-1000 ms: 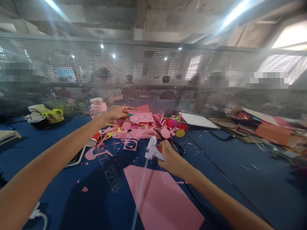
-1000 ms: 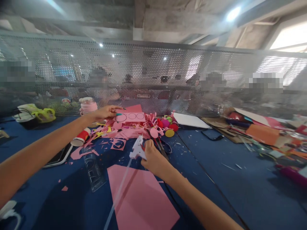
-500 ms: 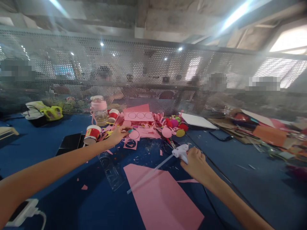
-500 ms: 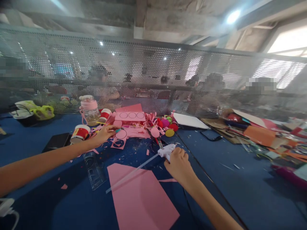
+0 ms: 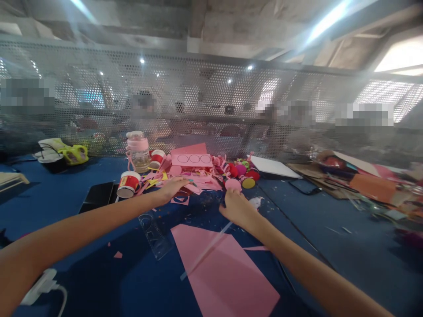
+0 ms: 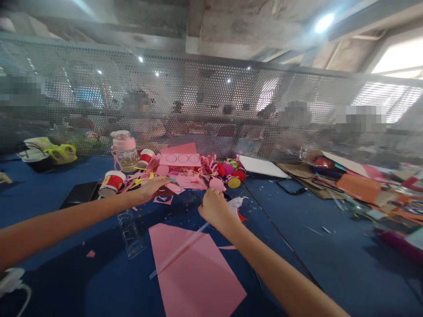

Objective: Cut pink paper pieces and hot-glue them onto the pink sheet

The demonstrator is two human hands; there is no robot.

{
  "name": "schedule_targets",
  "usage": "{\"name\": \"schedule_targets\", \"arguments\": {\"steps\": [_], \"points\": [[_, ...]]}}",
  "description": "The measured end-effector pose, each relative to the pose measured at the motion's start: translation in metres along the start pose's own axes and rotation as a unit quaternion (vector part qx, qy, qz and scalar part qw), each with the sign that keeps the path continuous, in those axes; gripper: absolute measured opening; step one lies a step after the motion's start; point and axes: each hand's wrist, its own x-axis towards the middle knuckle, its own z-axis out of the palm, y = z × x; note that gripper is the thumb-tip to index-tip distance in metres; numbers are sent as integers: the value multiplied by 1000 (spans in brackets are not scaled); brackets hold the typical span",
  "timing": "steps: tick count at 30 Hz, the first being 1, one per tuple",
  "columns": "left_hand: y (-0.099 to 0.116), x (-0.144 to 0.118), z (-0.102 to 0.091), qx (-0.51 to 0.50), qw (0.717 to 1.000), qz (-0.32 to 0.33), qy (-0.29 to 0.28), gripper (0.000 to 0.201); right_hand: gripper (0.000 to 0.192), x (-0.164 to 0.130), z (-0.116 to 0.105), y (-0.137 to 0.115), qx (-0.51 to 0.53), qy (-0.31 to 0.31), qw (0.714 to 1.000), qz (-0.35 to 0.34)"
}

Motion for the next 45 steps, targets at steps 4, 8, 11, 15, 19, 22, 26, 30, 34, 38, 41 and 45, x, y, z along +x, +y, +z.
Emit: {"name": "schedule_targets", "arguments": {"steps": [4, 8, 11, 15, 19, 22, 26, 30, 34, 38, 41, 45], "points": [[8, -3, 0, -27, 1000, -4, 7, 14, 42, 15, 15, -13, -5, -28, 998, 48], [12, -6, -6, -49, 999, 6, 18, 10, 32, 28, 18, -5, 24, -55, 996, 60], [12, -5, -12, -70, 997, 20, 29, 8, 27, 31, 19, 2, 56, -48, 995, 62], [13, 2, -16, -109, 993, 35, 41, 7, 31, 33, 20, 5, 107, -10, 991, 85], [17, 10, -12, -147, 988, 23, 36, 11, 36, 36, 17, 9, 167, 35, 976, 137], [19, 13, -6, -163, 986, 1, 28, 14, 30, 38, 12, 11, 230, 82, 960, 134], [20, 14, 4, -167, 986, -17, 4, 16, 16, 39, 6, 10, 334, 153, 922, 121], [20, 18, 7, -162, 986, -14, -31, 19, 4, 40, 3, 4, 450, 228, 857, 108], [21, 23, 9, -152, 987, 3, -46, 21, 7, 38, 1, -8, 563, 264, 781, 50], [24, 27, 19, -87, 993, 72, -11, 27, 16, 31, -2, -19, 639, 258, 723, -35], [27, 30, 27, -49, 991, 119, 38, 41, 19, 27, -2, -21, 676, 250, 689, -71], [28, 32, 27, -29, 980, 180, 85, 55, 14, 18, -4, -19, 712, 242, 652, -98]]}}
